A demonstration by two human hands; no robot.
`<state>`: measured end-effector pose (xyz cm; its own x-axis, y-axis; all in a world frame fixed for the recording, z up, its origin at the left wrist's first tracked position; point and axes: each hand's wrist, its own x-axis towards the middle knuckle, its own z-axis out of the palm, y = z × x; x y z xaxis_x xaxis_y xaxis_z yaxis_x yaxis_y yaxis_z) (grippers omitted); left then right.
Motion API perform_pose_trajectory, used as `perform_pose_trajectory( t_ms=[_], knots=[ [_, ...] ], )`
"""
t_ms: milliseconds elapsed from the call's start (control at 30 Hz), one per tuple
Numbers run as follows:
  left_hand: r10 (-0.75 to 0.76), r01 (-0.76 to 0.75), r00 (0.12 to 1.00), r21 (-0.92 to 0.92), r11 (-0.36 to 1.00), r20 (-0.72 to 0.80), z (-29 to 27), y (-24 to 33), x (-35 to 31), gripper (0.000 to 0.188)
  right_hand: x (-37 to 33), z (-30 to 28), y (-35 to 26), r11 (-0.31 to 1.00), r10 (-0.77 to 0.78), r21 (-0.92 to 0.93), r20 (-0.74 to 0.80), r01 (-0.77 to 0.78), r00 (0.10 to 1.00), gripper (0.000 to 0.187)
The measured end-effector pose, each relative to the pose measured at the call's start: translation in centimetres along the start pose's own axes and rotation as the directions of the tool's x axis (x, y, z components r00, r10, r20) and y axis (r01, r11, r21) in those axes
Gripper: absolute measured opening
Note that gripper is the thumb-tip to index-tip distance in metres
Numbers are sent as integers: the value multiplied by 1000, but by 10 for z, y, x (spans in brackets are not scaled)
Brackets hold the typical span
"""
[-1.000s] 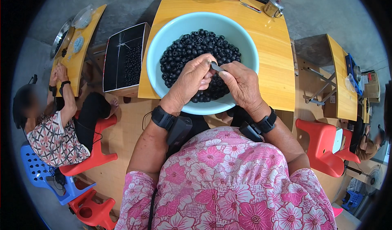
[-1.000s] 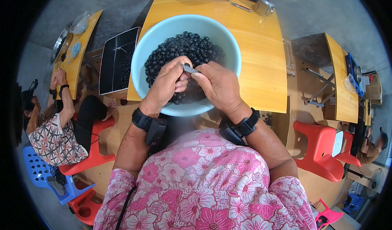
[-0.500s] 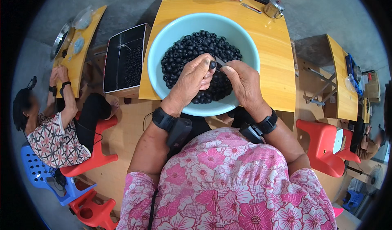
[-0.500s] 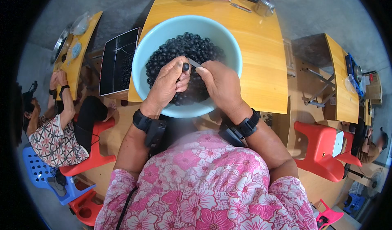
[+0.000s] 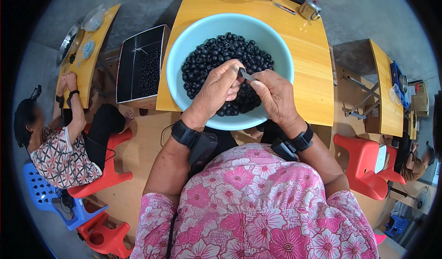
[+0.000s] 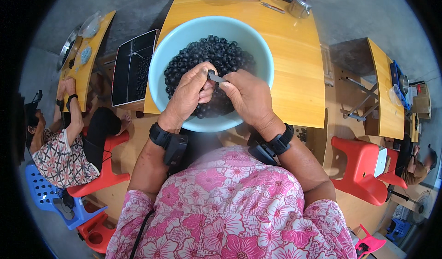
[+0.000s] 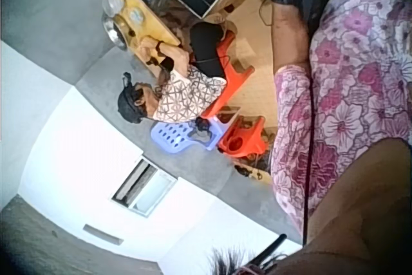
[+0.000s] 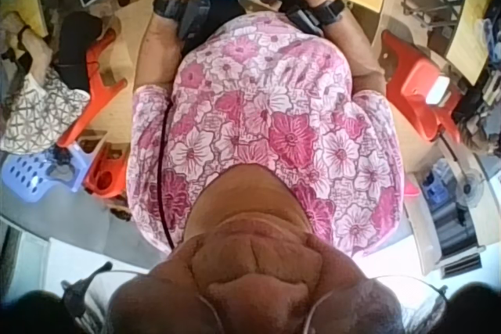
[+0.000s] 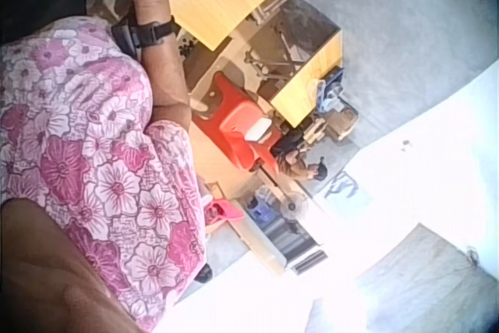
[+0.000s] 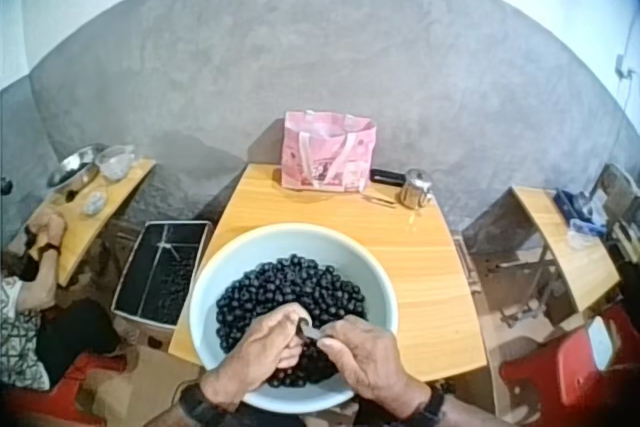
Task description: Peeling and cleaning small black seeds from a large bowl using a small knife.
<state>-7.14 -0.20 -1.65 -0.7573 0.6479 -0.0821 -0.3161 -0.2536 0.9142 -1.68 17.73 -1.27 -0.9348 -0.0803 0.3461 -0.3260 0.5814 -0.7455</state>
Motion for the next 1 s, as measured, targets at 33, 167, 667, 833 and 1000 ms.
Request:
perform_pose_trajectory(
  t_ms=[33,167,667,833,1000],
  knots=[
    [0,0,1000,0,1000,5,0,0,0,36,1,0,0,1000,-10,-5,-2,10,1000,20],
    [-6,7,1000,-9,1000,21,-1,-1,1,36,1,0,0,1000,-9,-29,-2,9,1000,19],
    [-3,3,1000,12,1000,4,0,-4,1,35,0,-1,-3,997,-3,-80,-10,2,1000,19],
    [2,-1,999,30,1000,-51,2,-3,0,35,0,-1,-7,996,23,-85,-32,-25,999,19],
    [18,-18,999,5,1000,27,1,-5,1,34,3,1,2,995,86,-39,-83,-89,993,19]
  ],
)
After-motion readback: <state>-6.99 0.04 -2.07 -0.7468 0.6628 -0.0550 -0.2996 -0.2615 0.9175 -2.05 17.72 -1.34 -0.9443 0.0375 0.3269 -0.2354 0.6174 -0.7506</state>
